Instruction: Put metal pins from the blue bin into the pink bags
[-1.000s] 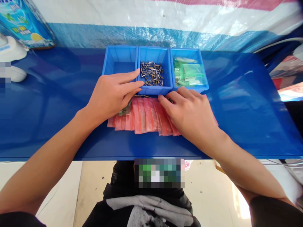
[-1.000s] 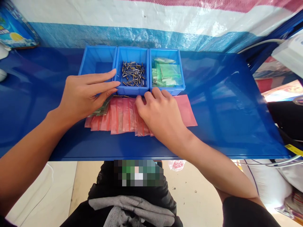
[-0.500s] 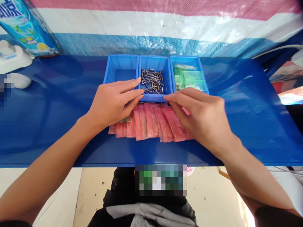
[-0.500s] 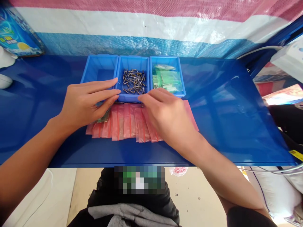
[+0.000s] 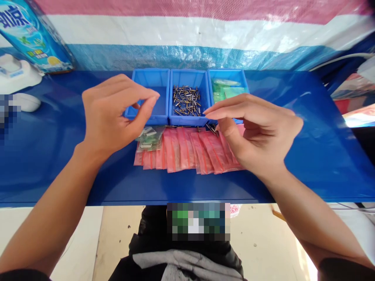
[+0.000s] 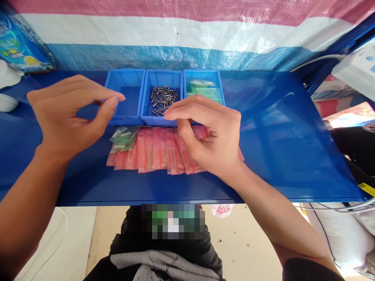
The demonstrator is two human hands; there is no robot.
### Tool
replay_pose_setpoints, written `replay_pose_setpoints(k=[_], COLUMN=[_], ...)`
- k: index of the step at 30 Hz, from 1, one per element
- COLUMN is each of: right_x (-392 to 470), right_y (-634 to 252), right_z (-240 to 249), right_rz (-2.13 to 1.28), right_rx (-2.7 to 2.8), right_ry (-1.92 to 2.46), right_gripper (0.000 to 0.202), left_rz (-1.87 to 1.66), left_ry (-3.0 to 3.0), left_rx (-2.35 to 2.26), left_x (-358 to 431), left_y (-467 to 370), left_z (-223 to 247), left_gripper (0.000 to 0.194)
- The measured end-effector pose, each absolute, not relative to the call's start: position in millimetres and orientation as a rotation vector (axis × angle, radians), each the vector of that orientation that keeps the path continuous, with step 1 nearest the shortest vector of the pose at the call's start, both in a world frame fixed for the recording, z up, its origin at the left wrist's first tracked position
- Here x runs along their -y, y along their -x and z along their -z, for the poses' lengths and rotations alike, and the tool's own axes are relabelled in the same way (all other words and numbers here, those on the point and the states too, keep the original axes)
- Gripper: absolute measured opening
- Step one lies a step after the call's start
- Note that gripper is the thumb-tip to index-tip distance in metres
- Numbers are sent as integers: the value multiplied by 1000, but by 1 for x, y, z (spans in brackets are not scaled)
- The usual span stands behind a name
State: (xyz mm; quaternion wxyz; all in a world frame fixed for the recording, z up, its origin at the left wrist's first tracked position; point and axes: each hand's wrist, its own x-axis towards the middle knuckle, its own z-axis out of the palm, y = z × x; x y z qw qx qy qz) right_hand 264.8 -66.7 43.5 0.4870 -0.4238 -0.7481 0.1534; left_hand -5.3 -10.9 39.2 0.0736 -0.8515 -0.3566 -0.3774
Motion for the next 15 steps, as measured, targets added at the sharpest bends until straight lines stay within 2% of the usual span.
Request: replay_pose_setpoints(k=[2, 6, 9, 12, 15], right_x=[67, 66, 68, 69, 69], right_y=[-266, -270, -270, -266, -261], right_z=[-46, -51, -48, -40, -34], right_rz=[-297, -251, -182, -91, -94], right_rx=[1791, 1763, 1823, 1907, 2069], right_ry=[1009, 1050, 1001, 877, 744], right_gripper=[31, 34, 32, 34, 37], left_rz=[984, 574, 503, 624, 1129], left_ry=[2705, 2728, 2663, 2624, 2662], left_rx=[925, 830, 733, 783, 1276], left_x=[23, 48, 54, 55, 55], left_y=[15, 28, 27, 16, -5], left_z=[-42, -32, -27, -40, -63], left_gripper=[12, 24, 18, 18, 24])
